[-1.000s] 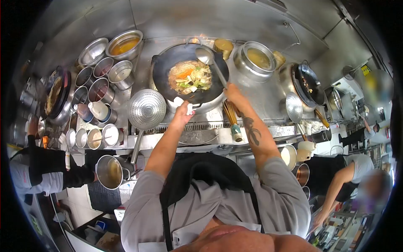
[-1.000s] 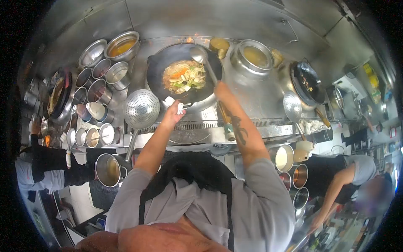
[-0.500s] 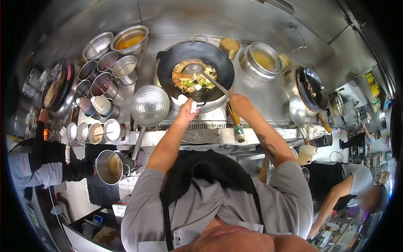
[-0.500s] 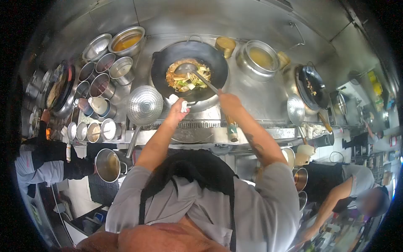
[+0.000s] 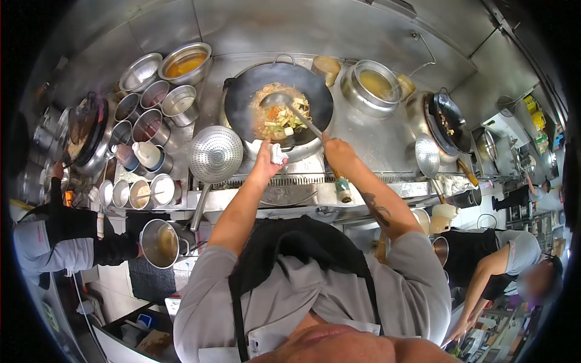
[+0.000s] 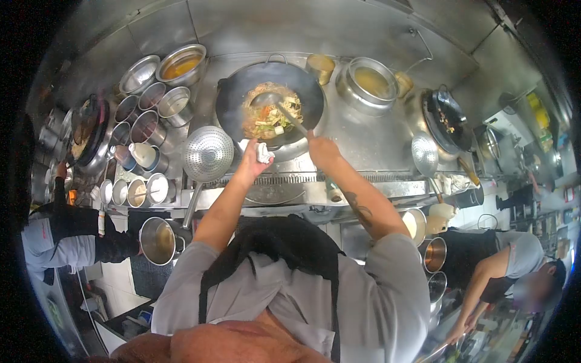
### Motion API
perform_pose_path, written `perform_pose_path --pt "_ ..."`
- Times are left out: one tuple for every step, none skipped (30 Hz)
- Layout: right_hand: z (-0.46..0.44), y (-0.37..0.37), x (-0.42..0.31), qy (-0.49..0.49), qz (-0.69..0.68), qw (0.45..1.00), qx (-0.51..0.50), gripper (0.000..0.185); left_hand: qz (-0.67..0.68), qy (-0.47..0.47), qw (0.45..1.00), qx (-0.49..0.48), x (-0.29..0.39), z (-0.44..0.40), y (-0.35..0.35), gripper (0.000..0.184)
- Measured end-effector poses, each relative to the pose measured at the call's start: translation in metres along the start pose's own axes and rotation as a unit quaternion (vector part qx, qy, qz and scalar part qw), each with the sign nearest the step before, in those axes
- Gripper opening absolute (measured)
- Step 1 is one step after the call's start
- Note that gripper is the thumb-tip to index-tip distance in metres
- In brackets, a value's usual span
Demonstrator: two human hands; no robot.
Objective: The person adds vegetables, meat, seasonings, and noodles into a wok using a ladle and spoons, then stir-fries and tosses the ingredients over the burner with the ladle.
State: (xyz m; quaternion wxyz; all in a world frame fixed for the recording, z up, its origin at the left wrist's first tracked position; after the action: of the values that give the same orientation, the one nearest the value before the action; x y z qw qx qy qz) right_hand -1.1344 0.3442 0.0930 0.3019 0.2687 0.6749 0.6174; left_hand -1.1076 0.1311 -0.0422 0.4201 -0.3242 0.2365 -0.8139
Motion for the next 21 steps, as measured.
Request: perform_pose_path --pt "0.004 -0.006 -0.004 0.011 -0.024 0.999 -0.022 0.027 -0.017 -0.009 1.000 0.003 0.002 0.001 -0.001 0.020" --pt "0.013 0.004 -0.009 0.004 -0.033 0.998 -0.055 0.027 -0.023 -0.007 1.000 -0.004 0.003 -0.008 0.004 0.019" --pt "0.028 0.029 -0.014 -0.003 -0.040 0.995 -0.087 0.028 -0.027 -0.004 1.000 -0.012 0.004 -0.027 0.012 0.019" --pt "0.038 0.042 -0.011 -0.009 -0.047 0.992 -0.120 0.028 -0.032 -0.001 0.999 -0.020 0.007 -0.041 0.018 0.019" --pt "0.043 0.042 0.002 0.000 -0.025 0.994 -0.107 0.032 -0.027 0.014 0.999 -0.034 0.008 -0.047 0.020 0.016" --pt "0.046 0.040 0.017 0.009 -0.003 0.995 -0.095 0.036 -0.032 0.011 0.999 -0.023 0.008 -0.047 0.019 0.016" --pt "0.051 0.035 0.027 0.017 0.018 0.996 -0.084 0.040 -0.039 0.007 0.999 -0.013 0.008 -0.048 0.019 0.016" --pt "0.056 0.037 0.024 0.016 0.022 0.997 -0.069 0.037 -0.046 0.005 0.999 -0.001 0.004 -0.043 0.019 0.015" --pt "0.056 0.044 0.020 0.017 0.030 0.998 -0.051 0.035 -0.019 -0.011 1.000 -0.009 -0.003 -0.026 0.012 0.015" --pt "0.053 0.052 0.019 0.019 0.038 0.999 -0.031 0.032 0.002 -0.017 1.000 0.003 -0.011 0.013 -0.006 0.013" --pt "0.053 0.055 0.018 0.023 0.022 0.999 -0.027 0.033 0.016 -0.005 1.000 0.019 -0.016 0.051 -0.023 0.010" --pt "0.057 0.056 0.017 0.026 0.005 0.999 -0.026 0.034 0.032 0.010 0.999 0.036 -0.021 0.073 -0.031 0.008" --pt "0.062 0.057 0.015 0.030 -0.013 0.999 -0.029 0.035 0.031 0.016 0.999 0.026 -0.028 0.071 -0.028 0.008" --pt "0.065 0.060 0.011 0.034 -0.036 0.998 -0.044 0.037 0.037 0.009 0.999 0.022 -0.030 0.061 -0.022 0.008" --pt "0.064 0.070 0.007 0.038 -0.057 0.996 -0.058 0.039 0.043 0.000 0.999 0.017 -0.025 0.044 -0.017 0.008" --pt "0.066 0.078 0.003 0.043 -0.078 0.994 -0.069 0.041 0.048 -0.010 0.999 0.011 -0.021 0.033 -0.012 0.008" --pt "0.074 0.085 0.000 0.044 -0.100 0.989 -0.095 0.041 0.036 -0.019 0.999 -0.001 -0.016 0.030 -0.010 0.007" --pt "0.079 0.095 0.001 0.044 -0.117 0.986 -0.112 0.041 0.026 -0.006 1.000 0.000 -0.014 0.046 -0.027 0.007" --pt "0.086 0.100 0.000 0.045 -0.139 0.980 -0.137 0.041 0.019 0.012 1.000 0.009 -0.023 0.070 -0.031 0.007" --pt "0.085 0.104 0.001 0.053 -0.154 0.976 -0.142 0.041 0.013 0.028 0.999 0.019 -0.030 0.090 -0.035 0.007" --pt "0.084 0.105 0.003 0.060 -0.171 0.972 -0.147 0.041 0.011 0.036 0.999 0.017 -0.032 0.095 -0.036 0.008"
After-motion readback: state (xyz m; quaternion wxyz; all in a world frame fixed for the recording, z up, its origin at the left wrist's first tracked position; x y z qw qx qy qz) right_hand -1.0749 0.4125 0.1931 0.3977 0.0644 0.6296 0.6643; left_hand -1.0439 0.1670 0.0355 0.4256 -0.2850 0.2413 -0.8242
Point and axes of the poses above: each hand's wrist, its own z-axis away from the middle knuckle, its own y-axis out of the back of the hand, x = y × z, the point moved 4 cm from there along -z, towards the middle knuckle, and after that the axes turned 6 degrees about y, right-handed, at the moved point
